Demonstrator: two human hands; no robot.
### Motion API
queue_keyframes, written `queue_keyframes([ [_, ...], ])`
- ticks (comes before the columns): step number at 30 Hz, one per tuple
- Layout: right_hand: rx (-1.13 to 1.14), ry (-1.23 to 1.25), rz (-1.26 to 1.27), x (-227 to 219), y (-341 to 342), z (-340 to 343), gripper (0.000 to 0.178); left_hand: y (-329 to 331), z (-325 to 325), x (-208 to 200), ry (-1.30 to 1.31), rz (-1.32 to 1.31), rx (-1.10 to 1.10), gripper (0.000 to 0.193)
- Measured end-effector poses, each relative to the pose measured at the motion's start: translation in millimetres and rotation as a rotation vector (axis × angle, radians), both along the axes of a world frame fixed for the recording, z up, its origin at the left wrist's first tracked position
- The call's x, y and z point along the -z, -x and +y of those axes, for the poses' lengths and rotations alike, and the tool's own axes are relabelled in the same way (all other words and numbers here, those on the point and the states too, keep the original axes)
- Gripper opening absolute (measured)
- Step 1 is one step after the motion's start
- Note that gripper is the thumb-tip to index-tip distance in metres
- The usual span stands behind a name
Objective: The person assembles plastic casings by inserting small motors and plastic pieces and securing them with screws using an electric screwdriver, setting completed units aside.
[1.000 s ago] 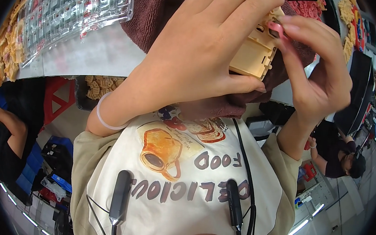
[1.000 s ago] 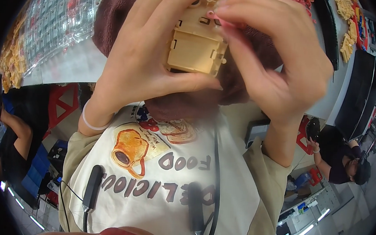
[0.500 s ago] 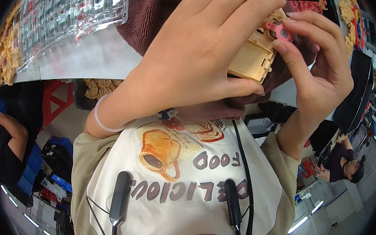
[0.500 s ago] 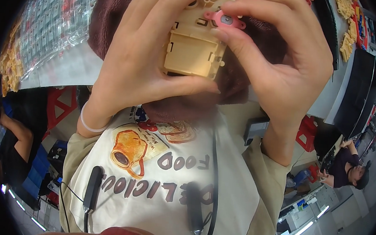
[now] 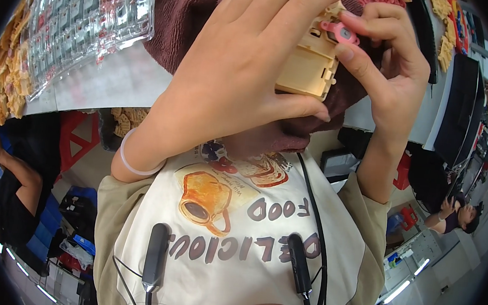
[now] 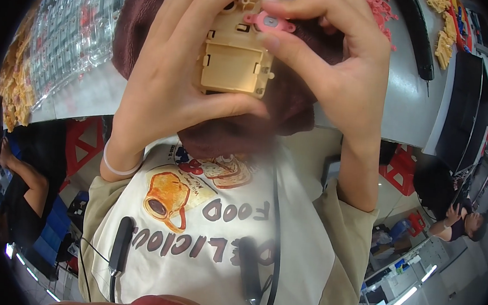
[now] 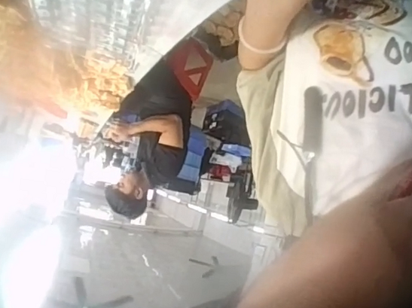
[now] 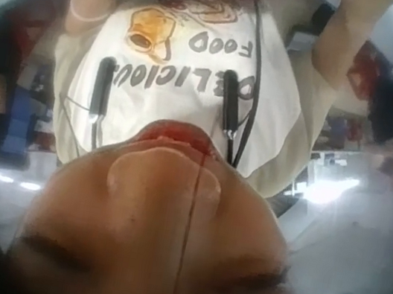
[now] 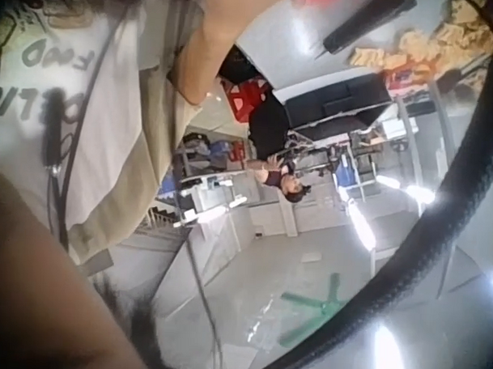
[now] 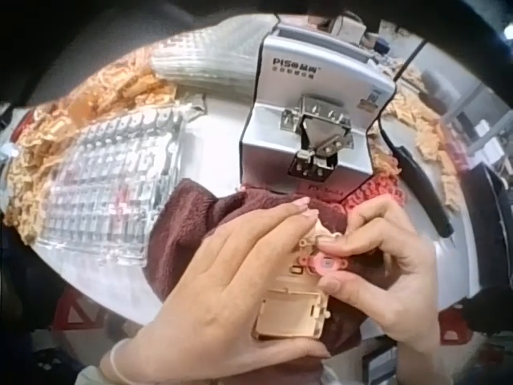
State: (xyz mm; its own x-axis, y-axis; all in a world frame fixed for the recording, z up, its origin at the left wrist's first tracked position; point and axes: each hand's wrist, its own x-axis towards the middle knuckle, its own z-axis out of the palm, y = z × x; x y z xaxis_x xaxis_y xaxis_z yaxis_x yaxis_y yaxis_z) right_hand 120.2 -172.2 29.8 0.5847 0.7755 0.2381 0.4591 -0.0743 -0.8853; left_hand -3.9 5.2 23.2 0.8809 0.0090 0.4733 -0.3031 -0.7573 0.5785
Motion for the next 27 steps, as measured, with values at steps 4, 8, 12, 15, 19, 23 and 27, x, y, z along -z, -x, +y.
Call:
queue_keyframes([
  [4,0.379,-0.087,-0.385,-13,-43,-45,0.042,13,5,-10,-0.048,-0.018,0.021,0.035],
  [8,0.547,0.473,-0.869,-2,-128,-95,0.048,-2,-4,-14,-0.087,-0.034,-0.001,0.034],
  [12,0.499,0.621,-0.796,16,-152,-110,0.052,-17,-9,-19,-0.115,-0.054,0.014,0.033],
  [15,0.444,0.613,-0.888,21,-165,-109,0.05,-26,-13,-16,-0.094,-0.069,0.013,0.03],
  [19,0.458,0.76,-0.655,27,-178,-109,0.059,-28,-19,-5,0.018,-0.091,-0.052,0.022],
  [23,0.515,0.798,-0.63,26,-165,-110,0.066,-29,-20,-6,0.098,-0.07,-0.063,0.019],
  [27,0.577,0.683,-0.953,44,-171,-106,0.062,-27,-19,-5,0.128,-0.028,-0.1,0.018],
])
